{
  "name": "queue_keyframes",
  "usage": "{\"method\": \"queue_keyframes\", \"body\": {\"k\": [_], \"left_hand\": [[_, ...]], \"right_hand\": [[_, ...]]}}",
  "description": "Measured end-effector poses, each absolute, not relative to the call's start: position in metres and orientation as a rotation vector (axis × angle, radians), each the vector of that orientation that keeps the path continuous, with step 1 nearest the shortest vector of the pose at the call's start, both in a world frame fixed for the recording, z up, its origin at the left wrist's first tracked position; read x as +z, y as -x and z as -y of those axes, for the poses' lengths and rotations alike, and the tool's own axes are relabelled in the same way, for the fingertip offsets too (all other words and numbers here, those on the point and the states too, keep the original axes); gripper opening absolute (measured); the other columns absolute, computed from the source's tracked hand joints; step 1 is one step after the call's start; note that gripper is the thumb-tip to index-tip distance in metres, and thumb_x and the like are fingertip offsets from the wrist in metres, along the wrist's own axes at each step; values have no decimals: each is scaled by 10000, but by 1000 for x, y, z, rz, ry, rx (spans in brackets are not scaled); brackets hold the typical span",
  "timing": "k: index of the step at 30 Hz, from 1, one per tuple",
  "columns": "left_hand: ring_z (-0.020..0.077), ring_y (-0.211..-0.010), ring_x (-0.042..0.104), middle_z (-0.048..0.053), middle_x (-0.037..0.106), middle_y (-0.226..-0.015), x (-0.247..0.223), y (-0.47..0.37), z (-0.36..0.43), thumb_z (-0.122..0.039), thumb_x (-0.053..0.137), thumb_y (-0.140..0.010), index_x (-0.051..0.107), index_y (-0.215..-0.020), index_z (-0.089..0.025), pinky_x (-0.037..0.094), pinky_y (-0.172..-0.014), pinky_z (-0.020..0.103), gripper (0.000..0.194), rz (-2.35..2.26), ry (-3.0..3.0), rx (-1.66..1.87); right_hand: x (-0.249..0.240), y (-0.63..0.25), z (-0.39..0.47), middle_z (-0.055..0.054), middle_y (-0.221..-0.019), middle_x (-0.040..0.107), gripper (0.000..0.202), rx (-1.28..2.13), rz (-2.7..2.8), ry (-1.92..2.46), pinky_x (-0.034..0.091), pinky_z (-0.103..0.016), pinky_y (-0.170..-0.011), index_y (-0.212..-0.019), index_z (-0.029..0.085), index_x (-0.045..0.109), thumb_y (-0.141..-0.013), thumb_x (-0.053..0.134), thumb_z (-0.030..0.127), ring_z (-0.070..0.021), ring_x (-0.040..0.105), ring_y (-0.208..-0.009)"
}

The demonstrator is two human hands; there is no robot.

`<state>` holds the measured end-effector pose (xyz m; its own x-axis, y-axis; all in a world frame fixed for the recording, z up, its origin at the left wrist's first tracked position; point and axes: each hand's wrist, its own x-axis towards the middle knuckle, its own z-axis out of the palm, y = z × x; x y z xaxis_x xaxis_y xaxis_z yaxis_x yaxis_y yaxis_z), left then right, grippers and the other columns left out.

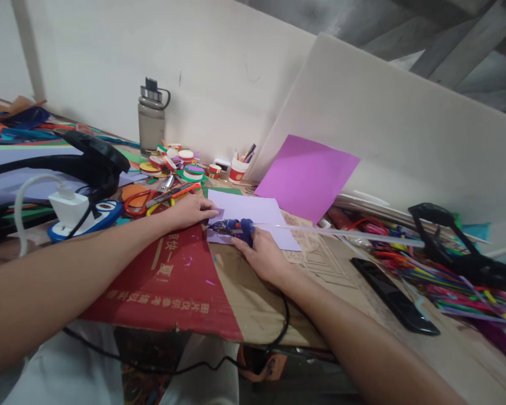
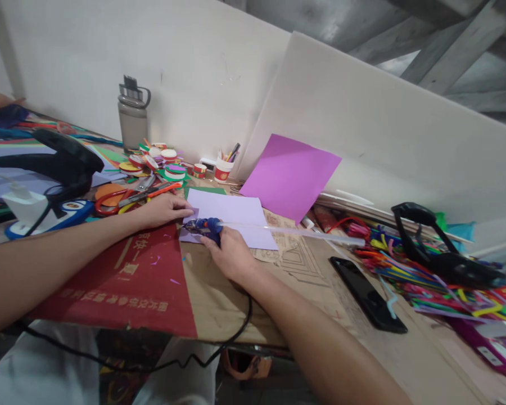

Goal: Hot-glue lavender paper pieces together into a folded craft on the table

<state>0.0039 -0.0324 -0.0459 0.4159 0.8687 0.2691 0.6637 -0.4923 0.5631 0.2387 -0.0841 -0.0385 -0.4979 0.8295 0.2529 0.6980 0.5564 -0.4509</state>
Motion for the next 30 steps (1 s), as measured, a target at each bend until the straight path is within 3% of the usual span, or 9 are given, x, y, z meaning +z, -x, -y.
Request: {"method": "queue_keyframes", "body": {"k": [13,30], "left_hand": [[128,-637,528,12,654,-704,-45,-5,33,-471,486,-859,692,-776,-135,353,-601,230,403,-1315,-2302,767],[134,-640,515,16,626,-689,-42,-6,37,-459,484,-857,657,-732,-136,334,-594,234,387,-1315,-2313,756]], "right_hand": [[-39,-239,87,-137,-1058,693,325,320,2353,1244,447,-323,-873,-1110,148,617,-928,488,384,-239,635,-1021],[-34,-245,88,-179,-1080,675,379,285,2353,1356,447,-382,-878,-1101,114,615,-928,459,413,-283,624,-1026]]}}
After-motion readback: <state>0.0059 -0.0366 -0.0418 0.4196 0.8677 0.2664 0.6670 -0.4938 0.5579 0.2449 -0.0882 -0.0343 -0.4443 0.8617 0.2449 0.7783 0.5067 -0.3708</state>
